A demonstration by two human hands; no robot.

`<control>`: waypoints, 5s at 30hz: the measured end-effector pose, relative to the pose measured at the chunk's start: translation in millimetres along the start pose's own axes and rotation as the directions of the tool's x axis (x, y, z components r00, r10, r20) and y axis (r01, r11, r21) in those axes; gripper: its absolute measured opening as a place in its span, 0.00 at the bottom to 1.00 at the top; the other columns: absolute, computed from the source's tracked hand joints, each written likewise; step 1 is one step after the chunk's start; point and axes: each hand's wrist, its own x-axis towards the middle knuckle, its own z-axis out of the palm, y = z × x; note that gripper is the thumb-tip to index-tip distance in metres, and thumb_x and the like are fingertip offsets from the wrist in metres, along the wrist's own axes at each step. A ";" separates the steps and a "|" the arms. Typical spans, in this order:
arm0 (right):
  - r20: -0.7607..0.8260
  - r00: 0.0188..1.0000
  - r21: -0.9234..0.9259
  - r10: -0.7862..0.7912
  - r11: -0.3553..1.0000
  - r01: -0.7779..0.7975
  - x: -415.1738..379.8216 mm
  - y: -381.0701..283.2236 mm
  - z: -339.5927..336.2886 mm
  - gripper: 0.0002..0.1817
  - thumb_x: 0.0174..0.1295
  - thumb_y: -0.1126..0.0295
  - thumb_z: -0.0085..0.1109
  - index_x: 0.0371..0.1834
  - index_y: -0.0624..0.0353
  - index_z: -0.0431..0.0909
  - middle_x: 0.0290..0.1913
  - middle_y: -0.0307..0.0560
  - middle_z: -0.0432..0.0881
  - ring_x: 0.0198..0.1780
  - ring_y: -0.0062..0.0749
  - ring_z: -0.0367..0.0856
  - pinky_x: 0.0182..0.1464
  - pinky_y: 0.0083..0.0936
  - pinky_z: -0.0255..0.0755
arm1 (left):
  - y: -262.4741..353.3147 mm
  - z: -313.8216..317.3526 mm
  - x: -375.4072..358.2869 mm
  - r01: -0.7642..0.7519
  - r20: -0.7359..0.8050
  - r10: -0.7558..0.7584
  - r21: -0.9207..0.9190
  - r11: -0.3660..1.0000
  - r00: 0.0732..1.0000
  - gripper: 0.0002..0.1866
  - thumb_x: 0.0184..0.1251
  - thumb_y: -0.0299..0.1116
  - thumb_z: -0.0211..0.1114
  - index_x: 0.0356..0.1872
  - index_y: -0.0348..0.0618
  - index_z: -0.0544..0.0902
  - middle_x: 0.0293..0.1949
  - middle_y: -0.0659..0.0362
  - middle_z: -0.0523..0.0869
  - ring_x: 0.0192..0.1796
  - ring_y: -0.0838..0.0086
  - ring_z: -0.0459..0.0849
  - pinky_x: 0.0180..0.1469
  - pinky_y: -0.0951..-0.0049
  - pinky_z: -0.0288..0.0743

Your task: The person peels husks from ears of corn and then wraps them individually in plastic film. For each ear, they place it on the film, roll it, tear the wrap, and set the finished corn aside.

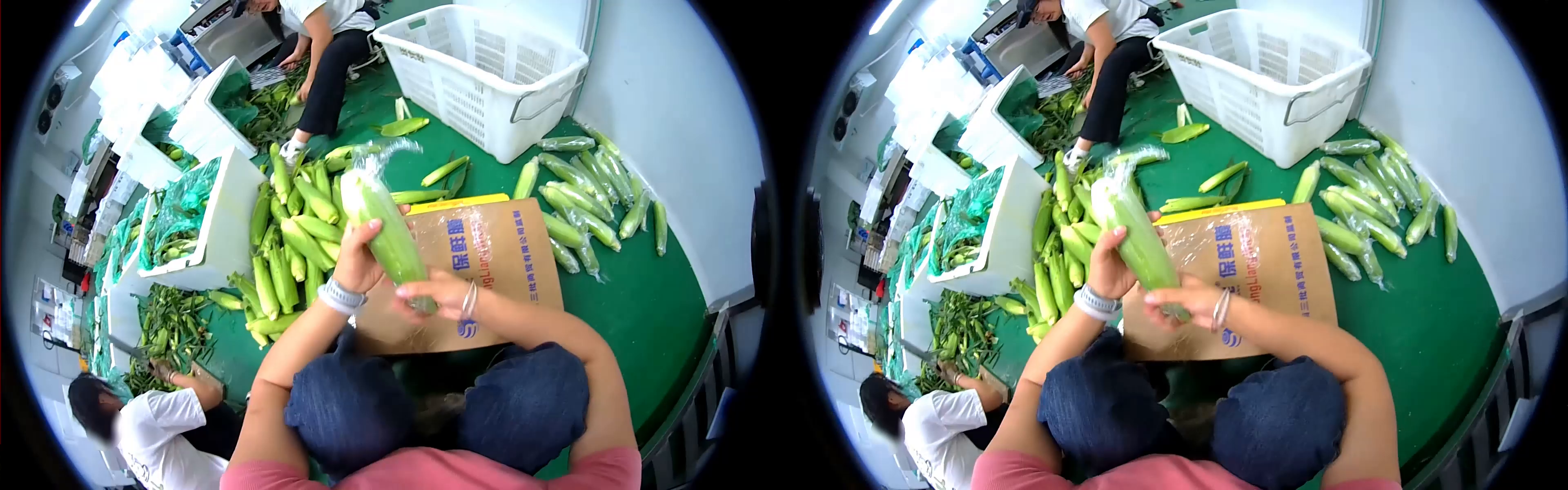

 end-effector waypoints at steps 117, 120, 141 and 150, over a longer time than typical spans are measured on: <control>0.027 0.775 -0.849 -0.631 -0.423 -0.315 -20.6 14.4 -104.7 0.28 0.57 0.44 0.52 0.58 0.45 0.71 0.41 0.51 0.74 0.46 0.43 0.71 0.48 0.39 0.61 | -10.6 -96.9 -65.3 -0.254 -0.062 -0.404 0.688 -0.680 0.913 0.08 0.60 0.31 0.52 0.32 0.35 0.74 0.27 0.49 0.81 0.25 0.58 0.83 0.23 0.63 0.76; 0.074 0.872 -0.896 -0.483 -0.416 -0.155 -60.2 50.2 -64.0 0.29 0.55 0.47 0.55 0.57 0.50 0.72 0.40 0.48 0.72 0.47 0.42 0.70 0.46 0.38 0.64 | 46.2 -52.2 -75.4 0.014 0.187 -0.633 0.954 0.299 0.751 0.12 0.66 0.33 0.52 0.27 0.37 0.78 0.38 0.48 0.77 0.45 0.58 0.77 0.50 0.64 0.70; -0.687 0.696 -0.649 -0.207 -0.257 -0.717 58.7 -97.8 -153.6 0.23 0.41 0.75 0.69 0.45 0.63 0.80 0.48 0.53 0.81 0.51 0.39 0.80 0.50 0.30 0.76 | -104.1 -42.3 96.1 -0.606 0.461 -0.512 0.779 -0.158 0.725 0.36 0.33 0.42 0.75 0.50 0.41 0.76 0.39 0.45 0.82 0.42 0.56 0.81 0.46 0.62 0.76; -0.336 0.858 -0.899 -0.388 -0.139 -0.415 13.7 -50.4 -161.9 0.19 0.55 0.66 0.57 0.49 0.64 0.73 0.53 0.60 0.72 0.56 0.47 0.70 0.58 0.36 0.65 | 33.6 -102.1 -14.7 0.463 0.080 -0.996 0.885 0.052 -0.042 0.37 0.47 0.46 0.72 0.55 0.32 0.70 0.43 0.49 0.81 0.45 0.62 0.80 0.49 0.67 0.75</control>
